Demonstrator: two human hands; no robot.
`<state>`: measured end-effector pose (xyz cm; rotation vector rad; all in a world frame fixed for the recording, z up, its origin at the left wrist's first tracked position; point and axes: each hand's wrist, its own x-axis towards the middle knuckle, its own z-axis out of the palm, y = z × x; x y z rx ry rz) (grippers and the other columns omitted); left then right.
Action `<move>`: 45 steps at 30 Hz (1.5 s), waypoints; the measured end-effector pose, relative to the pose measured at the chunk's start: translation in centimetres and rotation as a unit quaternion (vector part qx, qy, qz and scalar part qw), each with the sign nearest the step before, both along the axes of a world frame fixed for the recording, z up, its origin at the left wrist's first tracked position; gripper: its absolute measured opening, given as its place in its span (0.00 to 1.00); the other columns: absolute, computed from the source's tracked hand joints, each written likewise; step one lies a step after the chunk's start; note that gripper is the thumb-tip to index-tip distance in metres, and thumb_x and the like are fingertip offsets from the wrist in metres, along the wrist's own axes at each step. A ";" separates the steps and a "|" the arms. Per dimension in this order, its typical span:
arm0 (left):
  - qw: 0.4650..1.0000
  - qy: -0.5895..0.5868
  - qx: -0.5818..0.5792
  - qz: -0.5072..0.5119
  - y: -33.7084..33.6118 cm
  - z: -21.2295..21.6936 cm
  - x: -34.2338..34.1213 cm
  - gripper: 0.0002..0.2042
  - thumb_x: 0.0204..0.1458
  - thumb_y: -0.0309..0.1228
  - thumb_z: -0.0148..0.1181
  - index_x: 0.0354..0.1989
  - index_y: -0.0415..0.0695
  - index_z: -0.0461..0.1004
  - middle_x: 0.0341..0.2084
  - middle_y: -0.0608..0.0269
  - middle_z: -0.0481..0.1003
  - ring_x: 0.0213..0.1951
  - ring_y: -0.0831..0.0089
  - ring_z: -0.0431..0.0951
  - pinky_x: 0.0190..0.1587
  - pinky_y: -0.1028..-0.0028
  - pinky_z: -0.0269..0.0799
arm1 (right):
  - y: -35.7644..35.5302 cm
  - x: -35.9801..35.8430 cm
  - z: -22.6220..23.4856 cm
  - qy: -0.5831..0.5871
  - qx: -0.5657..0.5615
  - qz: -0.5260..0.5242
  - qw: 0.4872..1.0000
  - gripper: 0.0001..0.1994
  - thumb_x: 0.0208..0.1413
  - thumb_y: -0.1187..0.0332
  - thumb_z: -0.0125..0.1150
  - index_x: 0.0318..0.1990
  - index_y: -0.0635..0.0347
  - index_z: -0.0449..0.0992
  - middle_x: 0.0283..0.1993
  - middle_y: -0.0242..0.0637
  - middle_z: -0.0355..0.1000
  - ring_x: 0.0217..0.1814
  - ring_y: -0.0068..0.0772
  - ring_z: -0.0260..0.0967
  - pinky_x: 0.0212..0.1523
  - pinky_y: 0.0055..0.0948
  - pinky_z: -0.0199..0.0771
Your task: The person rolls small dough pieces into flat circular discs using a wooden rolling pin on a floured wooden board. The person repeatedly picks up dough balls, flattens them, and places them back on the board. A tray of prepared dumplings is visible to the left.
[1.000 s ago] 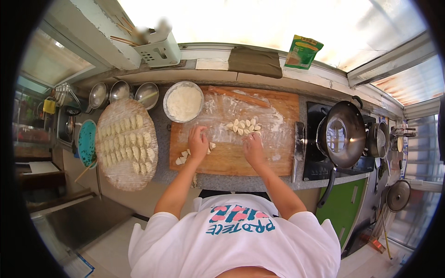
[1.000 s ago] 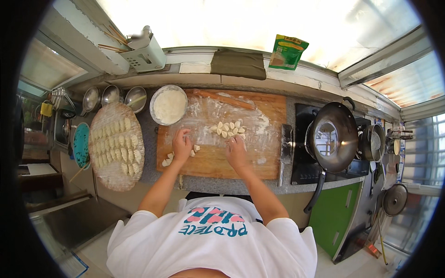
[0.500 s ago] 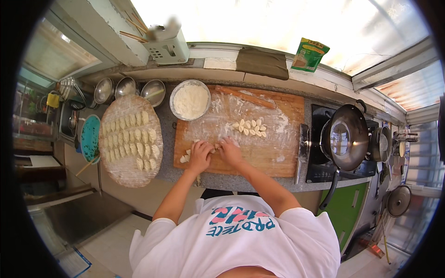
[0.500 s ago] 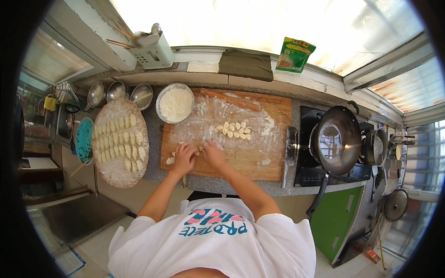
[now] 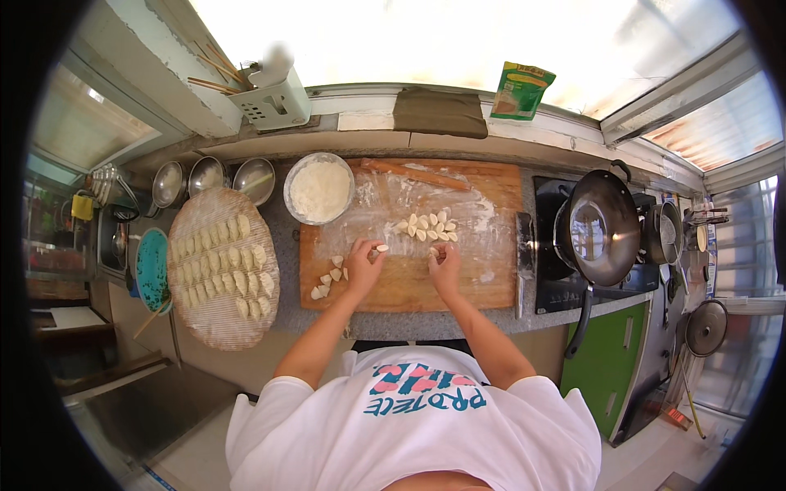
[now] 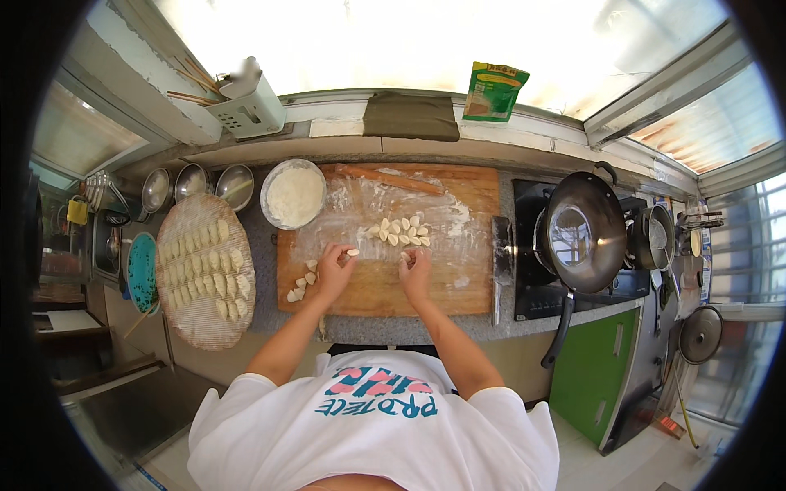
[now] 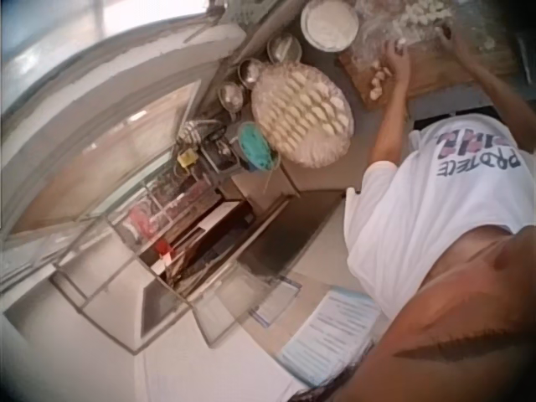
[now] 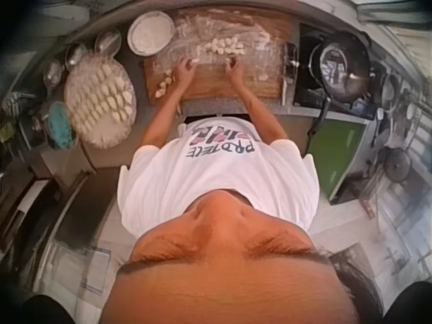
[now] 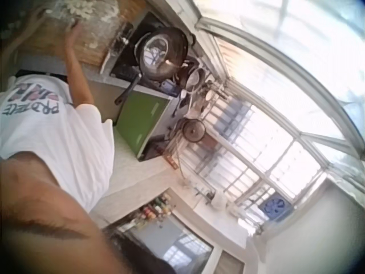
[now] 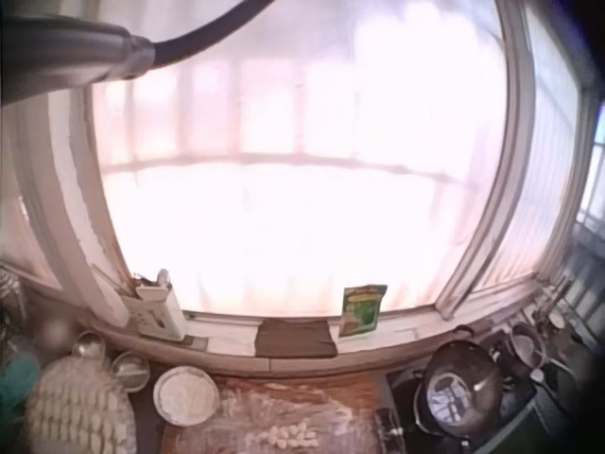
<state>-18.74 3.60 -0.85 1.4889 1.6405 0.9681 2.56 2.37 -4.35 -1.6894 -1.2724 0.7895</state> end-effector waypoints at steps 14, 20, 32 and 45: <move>0.998 0.054 0.040 -0.010 2.8 -2.4 4.7 0.09 0.49 0.25 0.68 0.38 0.42 0.77 0.33 0.58 0.77 0.35 0.61 0.78 0.41 0.63 0.74 | 0.9 -1.0 0.6 -0.016 -0.048 -0.061 0.997 0.12 0.45 0.76 0.72 0.37 0.62 0.75 0.29 0.37 0.74 0.30 0.29 0.74 0.35 0.30 0.75; 0.997 0.055 0.052 -0.006 2.8 -2.6 5.1 0.10 0.49 0.24 0.69 0.39 0.41 0.77 0.33 0.58 0.77 0.34 0.63 0.79 0.39 0.65 0.75 | 0.9 -1.1 1.3 -0.056 -0.049 -0.040 0.996 0.11 0.46 0.74 0.69 0.36 0.61 0.74 0.29 0.39 0.75 0.30 0.38 0.75 0.35 0.36 0.75; 0.999 0.043 0.016 0.007 2.9 -2.4 5.3 0.13 0.47 0.23 0.70 0.41 0.43 0.76 0.36 0.57 0.78 0.39 0.60 0.79 0.44 0.63 0.75 | 1.1 -0.9 1.0 -0.013 -0.106 -0.068 0.992 0.06 0.48 0.75 0.65 0.34 0.63 0.75 0.25 0.39 0.76 0.29 0.34 0.78 0.35 0.34 0.77; 0.981 0.161 0.107 0.010 0.4 -1.2 0.1 0.14 0.46 0.18 0.60 0.42 0.44 0.76 0.40 0.57 0.76 0.46 0.54 0.75 0.50 0.60 0.72 | -0.6 -2.8 2.8 0.016 -0.121 0.094 0.988 0.06 0.54 0.77 0.61 0.39 0.65 0.73 0.26 0.38 0.71 0.28 0.28 0.72 0.33 0.36 0.74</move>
